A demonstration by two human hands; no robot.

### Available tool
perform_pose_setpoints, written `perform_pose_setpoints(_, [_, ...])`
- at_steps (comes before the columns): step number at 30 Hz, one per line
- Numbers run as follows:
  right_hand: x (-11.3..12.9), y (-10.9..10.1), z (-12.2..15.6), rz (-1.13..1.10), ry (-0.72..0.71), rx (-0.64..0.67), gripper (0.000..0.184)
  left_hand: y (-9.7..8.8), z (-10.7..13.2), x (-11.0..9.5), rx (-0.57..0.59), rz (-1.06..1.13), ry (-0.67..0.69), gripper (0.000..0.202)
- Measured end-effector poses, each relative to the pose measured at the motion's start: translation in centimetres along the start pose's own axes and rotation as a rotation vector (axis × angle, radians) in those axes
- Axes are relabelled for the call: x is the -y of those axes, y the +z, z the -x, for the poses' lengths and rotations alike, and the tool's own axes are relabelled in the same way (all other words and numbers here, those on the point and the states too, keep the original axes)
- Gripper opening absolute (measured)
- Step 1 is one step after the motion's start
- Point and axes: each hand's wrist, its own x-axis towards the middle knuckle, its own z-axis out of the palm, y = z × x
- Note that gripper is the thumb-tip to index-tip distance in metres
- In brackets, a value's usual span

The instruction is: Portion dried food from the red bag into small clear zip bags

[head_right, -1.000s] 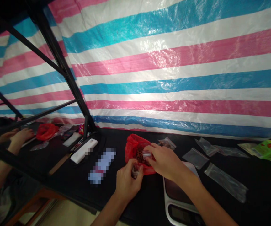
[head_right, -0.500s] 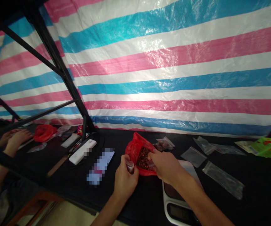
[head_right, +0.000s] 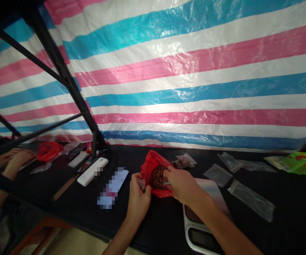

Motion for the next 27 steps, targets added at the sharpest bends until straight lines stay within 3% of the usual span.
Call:
perform_pose_setpoints(7, [0.0,1.4,-0.9,-0.056,-0.029,-0.047,0.03,-0.1,-0.1,-0.4,0.127,0.125,-0.048,0.031])
perform_pose_setpoints(13, [0.7,3.2,-1.9,-0.158,-0.045,-0.078,0.029,-0.1,-0.5,-0.1,0.084,0.202,-0.063,0.026])
perform_pose_setpoints(18, [1.4,3.0,-2.0,-0.214,-0.132,-0.092,0.044,0.0,-0.9,0.3,0.046,0.278,-0.084,0.023])
perform_pose_setpoints(23, [1.2,3.2,-2.0,-0.22,-0.138,-0.133,0.037,-0.2,-1.1,0.3,0.011,0.332,-0.134,0.02])
perform_pose_setpoints(27, [0.6,3.0,-2.1,-0.328,-0.126,-0.16,0.031,-0.6,-0.6,-0.4,0.021,0.275,-0.066,0.02])
